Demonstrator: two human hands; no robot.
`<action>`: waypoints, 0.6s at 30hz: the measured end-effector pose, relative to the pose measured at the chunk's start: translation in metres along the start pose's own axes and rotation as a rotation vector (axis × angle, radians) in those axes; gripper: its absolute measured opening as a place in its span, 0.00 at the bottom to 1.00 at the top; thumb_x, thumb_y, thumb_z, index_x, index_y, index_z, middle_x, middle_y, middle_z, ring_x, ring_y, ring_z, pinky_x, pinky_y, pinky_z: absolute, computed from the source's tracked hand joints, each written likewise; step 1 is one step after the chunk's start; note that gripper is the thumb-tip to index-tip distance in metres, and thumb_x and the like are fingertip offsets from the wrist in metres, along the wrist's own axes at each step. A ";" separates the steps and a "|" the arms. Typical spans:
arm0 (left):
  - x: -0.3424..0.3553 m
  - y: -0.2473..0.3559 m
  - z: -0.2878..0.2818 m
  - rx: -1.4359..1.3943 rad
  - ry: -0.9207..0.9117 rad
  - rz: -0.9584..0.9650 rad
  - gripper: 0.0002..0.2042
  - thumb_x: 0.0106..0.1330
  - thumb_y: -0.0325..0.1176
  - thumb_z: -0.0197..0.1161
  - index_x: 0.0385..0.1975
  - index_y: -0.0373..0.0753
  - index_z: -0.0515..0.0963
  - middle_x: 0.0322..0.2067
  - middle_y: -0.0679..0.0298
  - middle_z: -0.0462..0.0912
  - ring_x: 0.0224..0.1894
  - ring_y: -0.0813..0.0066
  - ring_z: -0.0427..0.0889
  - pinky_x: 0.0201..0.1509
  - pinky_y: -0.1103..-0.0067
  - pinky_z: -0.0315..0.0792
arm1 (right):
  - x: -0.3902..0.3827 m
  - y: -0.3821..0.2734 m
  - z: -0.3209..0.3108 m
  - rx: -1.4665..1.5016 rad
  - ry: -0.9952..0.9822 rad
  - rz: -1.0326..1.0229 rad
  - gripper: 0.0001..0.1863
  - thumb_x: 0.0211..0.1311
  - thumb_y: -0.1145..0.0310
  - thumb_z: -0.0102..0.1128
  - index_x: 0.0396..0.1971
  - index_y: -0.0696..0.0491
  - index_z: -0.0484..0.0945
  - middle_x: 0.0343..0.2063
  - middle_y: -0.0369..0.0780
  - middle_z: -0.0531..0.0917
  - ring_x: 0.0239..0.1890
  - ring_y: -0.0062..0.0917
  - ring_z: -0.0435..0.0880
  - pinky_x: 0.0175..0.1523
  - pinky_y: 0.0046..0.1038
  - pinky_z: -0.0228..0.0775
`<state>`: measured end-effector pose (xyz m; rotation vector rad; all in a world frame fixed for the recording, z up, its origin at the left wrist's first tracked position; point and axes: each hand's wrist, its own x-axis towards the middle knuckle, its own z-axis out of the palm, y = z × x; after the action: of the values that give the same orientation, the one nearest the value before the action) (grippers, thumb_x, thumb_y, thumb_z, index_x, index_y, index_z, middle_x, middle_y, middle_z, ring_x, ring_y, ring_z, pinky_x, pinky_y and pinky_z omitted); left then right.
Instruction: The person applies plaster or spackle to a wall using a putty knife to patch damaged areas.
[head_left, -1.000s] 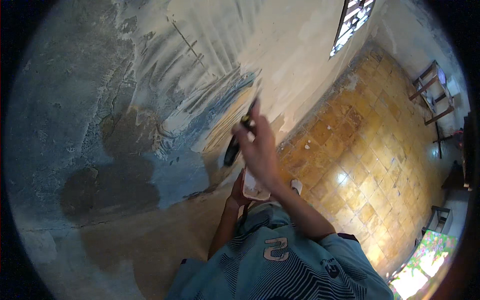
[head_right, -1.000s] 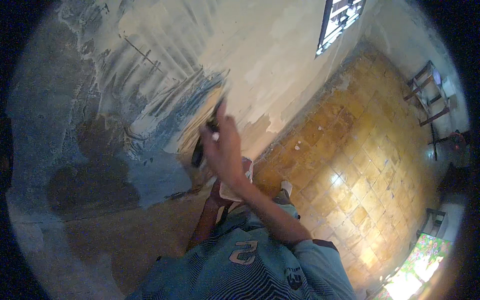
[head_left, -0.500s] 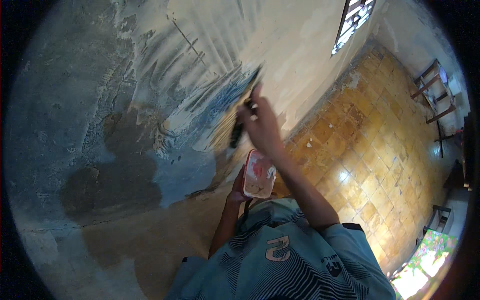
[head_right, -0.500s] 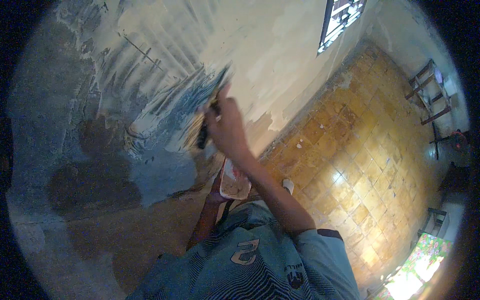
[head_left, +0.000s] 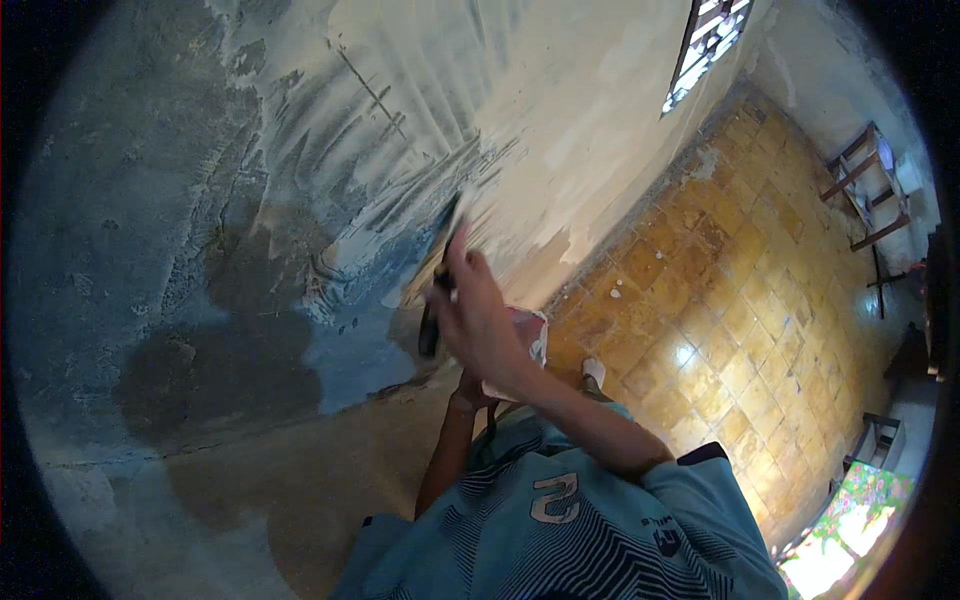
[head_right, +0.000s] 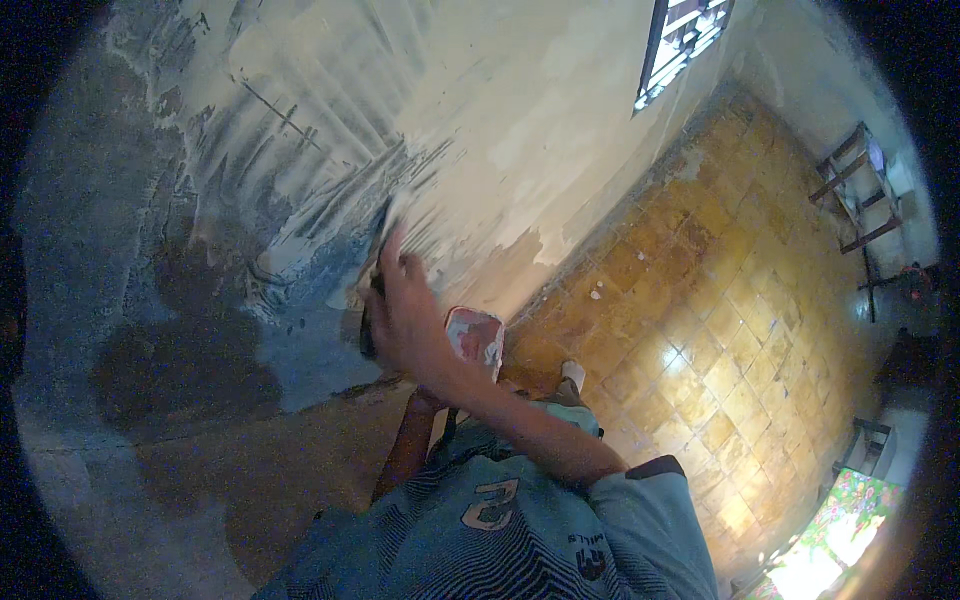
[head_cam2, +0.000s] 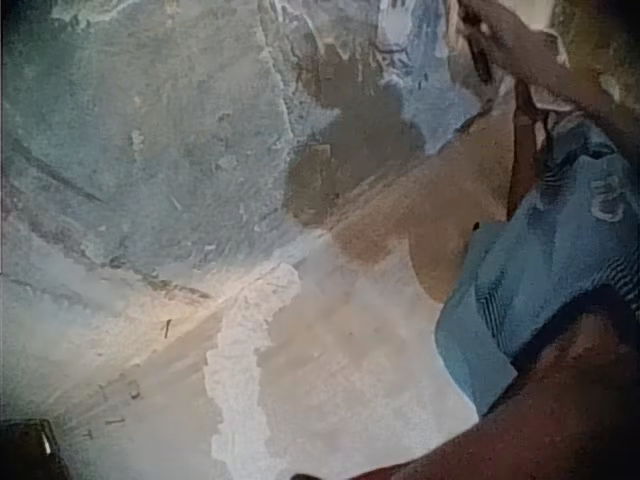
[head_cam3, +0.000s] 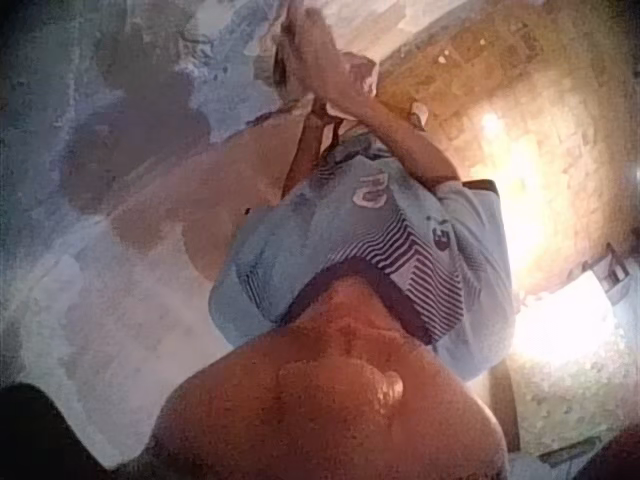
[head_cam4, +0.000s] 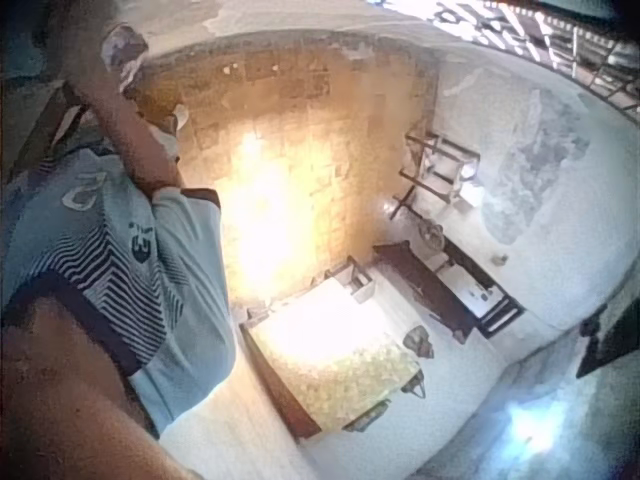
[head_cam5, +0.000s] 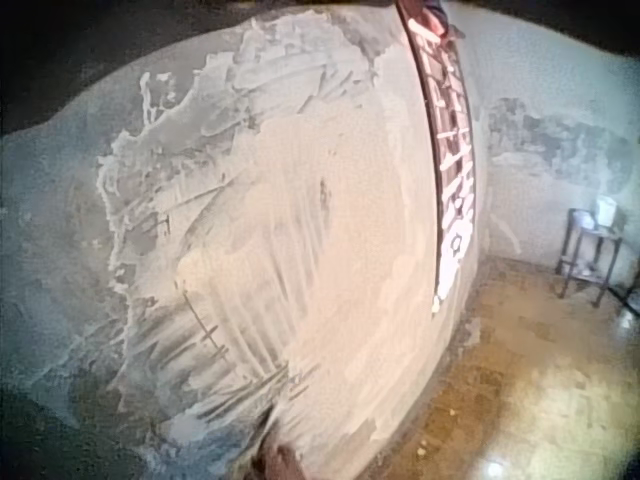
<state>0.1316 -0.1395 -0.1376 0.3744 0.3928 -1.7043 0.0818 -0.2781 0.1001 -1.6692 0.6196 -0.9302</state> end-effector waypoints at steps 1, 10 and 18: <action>0.000 0.000 0.002 0.013 -0.001 0.010 0.34 0.72 0.61 0.50 0.71 0.46 0.62 0.67 0.57 0.70 0.66 0.55 0.71 0.71 0.56 0.63 | -0.006 -0.002 -0.004 0.000 -0.001 -0.001 0.24 0.67 0.75 0.59 0.61 0.61 0.66 0.40 0.47 0.76 0.42 0.36 0.79 0.46 0.35 0.74; 0.003 -0.003 0.024 0.119 -0.005 0.110 0.34 0.72 0.61 0.50 0.71 0.46 0.62 0.67 0.57 0.70 0.66 0.55 0.71 0.71 0.56 0.63 | 0.014 0.006 -0.003 -0.002 0.082 -0.109 0.36 0.66 0.73 0.61 0.70 0.63 0.55 0.40 0.52 0.75 0.46 0.42 0.77 0.53 0.39 0.71; 0.007 -0.003 0.045 0.214 -0.004 0.202 0.34 0.72 0.61 0.50 0.71 0.46 0.62 0.67 0.57 0.70 0.66 0.56 0.70 0.71 0.56 0.63 | 0.045 0.013 -0.040 -0.039 -0.036 -0.028 0.36 0.68 0.74 0.59 0.71 0.64 0.51 0.41 0.50 0.74 0.43 0.39 0.79 0.49 0.38 0.74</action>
<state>0.1260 -0.1660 -0.1010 0.5489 0.1628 -1.5524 0.0749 -0.3391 0.1049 -1.7294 0.5944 -0.9111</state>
